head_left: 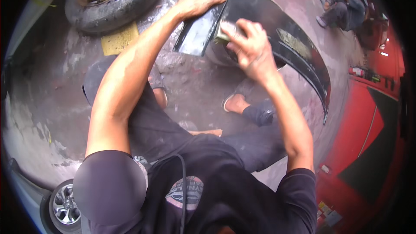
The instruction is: The person sits on the floor and sands a black car spoiler using a sanding block. They work on the main surface and edges, then flip the part to sand the underside and the red reflector area.
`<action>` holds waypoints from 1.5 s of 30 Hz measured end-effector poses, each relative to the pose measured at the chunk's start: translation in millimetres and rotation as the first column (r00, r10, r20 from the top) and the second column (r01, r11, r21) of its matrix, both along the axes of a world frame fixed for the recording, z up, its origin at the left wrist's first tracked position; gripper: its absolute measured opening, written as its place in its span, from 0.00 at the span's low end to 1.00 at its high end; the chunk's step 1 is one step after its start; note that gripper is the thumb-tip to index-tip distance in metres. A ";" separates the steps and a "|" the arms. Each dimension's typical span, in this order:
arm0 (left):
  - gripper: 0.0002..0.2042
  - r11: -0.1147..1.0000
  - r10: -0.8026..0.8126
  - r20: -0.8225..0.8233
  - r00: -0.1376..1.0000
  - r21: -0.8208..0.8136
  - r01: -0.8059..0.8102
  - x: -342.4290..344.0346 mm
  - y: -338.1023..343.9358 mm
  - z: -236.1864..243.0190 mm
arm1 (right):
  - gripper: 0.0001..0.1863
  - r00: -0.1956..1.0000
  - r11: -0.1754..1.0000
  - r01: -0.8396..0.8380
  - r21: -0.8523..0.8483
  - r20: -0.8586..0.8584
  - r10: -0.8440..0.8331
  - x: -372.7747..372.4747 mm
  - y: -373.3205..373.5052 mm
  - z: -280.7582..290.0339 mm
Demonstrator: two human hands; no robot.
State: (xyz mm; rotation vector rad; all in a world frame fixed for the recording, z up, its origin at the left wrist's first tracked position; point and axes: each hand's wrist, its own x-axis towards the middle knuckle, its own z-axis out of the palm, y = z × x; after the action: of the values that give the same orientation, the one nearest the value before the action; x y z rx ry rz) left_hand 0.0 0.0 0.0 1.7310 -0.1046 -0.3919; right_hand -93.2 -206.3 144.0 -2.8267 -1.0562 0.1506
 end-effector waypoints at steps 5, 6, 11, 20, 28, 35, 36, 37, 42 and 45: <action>0.41 0.983 -0.049 0.204 0.978 0.182 0.011 73.5 66.5 14.4 | 0.26 0.921 0.975 0.119 0.188 0.346 -0.179 80.4 34.0 -50.7; 0.41 0.978 -0.041 0.246 0.969 0.210 -0.012 82.1 65.0 8.3 | 0.26 0.940 0.968 0.093 0.234 0.300 -0.163 76.1 42.0 -51.9; 0.42 0.959 -0.014 0.254 0.967 0.278 -0.059 70.5 69.8 -0.5 | 0.27 0.968 0.983 0.048 0.176 0.236 -0.089 43.8 33.2 -45.3; 0.44 0.979 -0.001 0.210 0.978 0.200 -0.042 74.5 79.6 -3.1 | 0.26 0.965 0.968 -0.014 0.252 0.257 -0.053 50.9 56.0 -49.5; 0.43 0.977 0.034 0.238 0.971 0.198 -0.083 69.4 63.2 1.3 | 0.24 0.889 0.928 0.289 0.234 0.296 -0.351 65.1 21.6 -59.8; 0.47 0.991 0.012 0.203 0.979 0.126 -0.038 63.3 63.7 19.9 | 0.27 0.855 0.894 0.395 0.213 0.270 -0.442 114.7 -48.0 -54.0; 0.47 0.990 0.018 0.219 0.975 0.131 -0.048 61.7 59.3 20.6 | 0.27 0.843 0.885 0.421 0.197 0.274 -0.462 120.0 -51.9 -57.8; 0.47 0.989 0.023 0.237 0.971 0.135 -0.056 62.1 57.1 22.2 | 0.27 0.830 0.875 0.449 0.181 0.279 -0.483 124.3 -56.1 -61.4; 0.45 0.994 -0.003 0.142 0.990 0.109 -0.012 61.7 64.1 32.3 | 0.24 0.876 0.920 0.288 0.264 0.315 -0.365 142.2 44.8 -77.9; 0.44 1.000 -0.017 0.057 0.998 0.024 0.016 57.4 85.2 23.3 | 0.23 0.931 0.940 0.111 0.324 0.298 -0.212 146.5 26.4 -79.2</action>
State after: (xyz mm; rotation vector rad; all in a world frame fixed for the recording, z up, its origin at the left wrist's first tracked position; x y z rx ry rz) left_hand 57.4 85.2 23.3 1.7657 -0.1563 -0.3567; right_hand 53.3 -179.9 64.7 -2.6896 -0.8018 -0.4768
